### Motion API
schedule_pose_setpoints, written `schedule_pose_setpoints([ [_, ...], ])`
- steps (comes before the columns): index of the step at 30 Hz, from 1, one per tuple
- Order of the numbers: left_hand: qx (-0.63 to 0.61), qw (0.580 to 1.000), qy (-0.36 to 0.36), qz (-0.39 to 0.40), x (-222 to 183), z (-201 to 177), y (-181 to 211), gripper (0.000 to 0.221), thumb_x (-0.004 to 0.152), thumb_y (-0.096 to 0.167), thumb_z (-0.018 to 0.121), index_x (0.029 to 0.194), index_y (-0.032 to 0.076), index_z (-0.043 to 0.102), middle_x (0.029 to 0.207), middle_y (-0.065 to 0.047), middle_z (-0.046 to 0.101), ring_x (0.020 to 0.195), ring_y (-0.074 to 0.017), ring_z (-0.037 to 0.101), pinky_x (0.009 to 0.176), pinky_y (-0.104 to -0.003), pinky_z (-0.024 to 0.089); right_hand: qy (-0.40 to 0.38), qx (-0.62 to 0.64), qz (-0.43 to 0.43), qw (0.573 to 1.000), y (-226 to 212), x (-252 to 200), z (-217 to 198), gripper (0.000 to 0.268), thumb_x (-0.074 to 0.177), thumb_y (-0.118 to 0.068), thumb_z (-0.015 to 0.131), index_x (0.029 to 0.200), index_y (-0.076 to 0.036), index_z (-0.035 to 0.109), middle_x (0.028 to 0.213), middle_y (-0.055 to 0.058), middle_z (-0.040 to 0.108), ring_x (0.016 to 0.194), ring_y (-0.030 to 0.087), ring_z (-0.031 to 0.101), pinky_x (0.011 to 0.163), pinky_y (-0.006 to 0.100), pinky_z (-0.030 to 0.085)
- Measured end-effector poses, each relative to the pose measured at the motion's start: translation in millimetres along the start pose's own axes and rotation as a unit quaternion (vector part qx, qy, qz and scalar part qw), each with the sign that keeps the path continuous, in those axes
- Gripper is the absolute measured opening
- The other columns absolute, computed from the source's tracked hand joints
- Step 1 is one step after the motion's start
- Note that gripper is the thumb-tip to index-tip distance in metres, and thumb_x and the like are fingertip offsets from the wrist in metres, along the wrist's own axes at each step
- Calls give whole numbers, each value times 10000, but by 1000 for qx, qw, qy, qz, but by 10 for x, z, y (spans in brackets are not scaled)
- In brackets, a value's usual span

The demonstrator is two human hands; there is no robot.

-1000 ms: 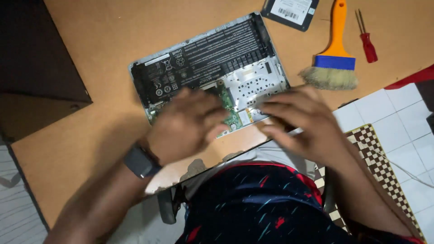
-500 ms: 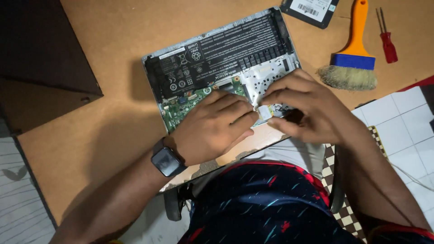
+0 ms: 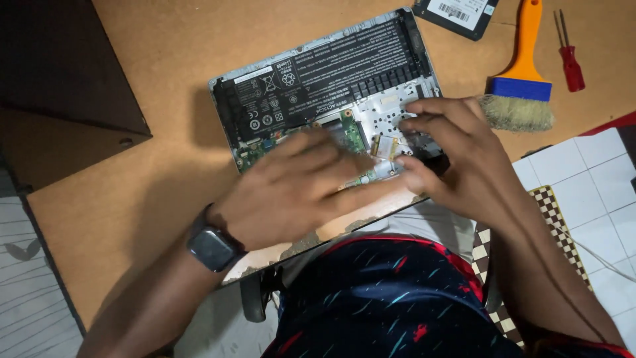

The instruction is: Cleaning a laptop motherboard with a brush, removing a storage drive, and inspecting internal connectors.

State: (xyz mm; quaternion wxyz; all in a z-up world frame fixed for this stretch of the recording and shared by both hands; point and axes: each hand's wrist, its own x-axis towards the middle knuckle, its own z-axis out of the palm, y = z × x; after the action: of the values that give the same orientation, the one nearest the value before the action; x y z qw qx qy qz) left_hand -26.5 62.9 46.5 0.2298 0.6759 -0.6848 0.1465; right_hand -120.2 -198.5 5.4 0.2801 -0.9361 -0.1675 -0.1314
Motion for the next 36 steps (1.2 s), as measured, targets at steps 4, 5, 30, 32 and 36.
schedule_pose_setpoints([
  [4, 90, 993, -55, -43, -1, -153, -28, 399, 1117, 44, 578, 1482, 190, 508, 1482, -62, 641, 1358, -237, 643, 1185, -477, 451, 57, 3, -5, 998, -101, -205, 17, 366, 959, -122, 741, 1268, 56, 657, 1346, 231, 627, 1196, 355, 617, 995, 467, 461],
  [5, -5, 997, -23, -73, -11, -173, -35, 313, 1101, 74, 587, 1393, -26, 639, 1401, -107, 706, 1350, -256, 619, 1208, -572, 385, 78, 8, 15, 997, -127, -294, 32, 359, 927, -89, 755, 1245, 54, 675, 1333, 213, 652, 1176, 321, 612, 968, 439, 470],
  [30, -102, 969, -5, -226, -536, 244, 1046, 509, 1078, 389, 621, 1501, 144, 477, 1360, -96, 663, 1224, -327, 680, 1006, -537, 560, -34, -208, 256, 943, 1000, -70, -572, 605, 1007, -321, 867, 1393, 81, 633, 1134, 310, 668, 907, 437, 661, 708, 494, 518],
  [32, -26, 957, 34, -288, -588, 221, 1009, 317, 970, 304, 757, 1210, 103, 707, 1227, -103, 714, 929, -235, 649, 791, -386, 479, 32, -68, 297, 952, 1111, -99, -567, 767, 947, -207, 949, 1505, 41, 486, 1106, 228, 619, 961, 343, 622, 760, 472, 510],
  [36, 38, 935, 35, -350, -653, 88, 898, 444, 985, 231, 728, 1378, 59, 614, 1415, -240, 593, 1204, -411, 645, 973, -527, 527, 133, 123, 291, 939, 738, -309, -511, 410, 1090, -98, 807, 1439, 7, 620, 1191, 138, 691, 1029, 170, 684, 850, 272, 556],
])
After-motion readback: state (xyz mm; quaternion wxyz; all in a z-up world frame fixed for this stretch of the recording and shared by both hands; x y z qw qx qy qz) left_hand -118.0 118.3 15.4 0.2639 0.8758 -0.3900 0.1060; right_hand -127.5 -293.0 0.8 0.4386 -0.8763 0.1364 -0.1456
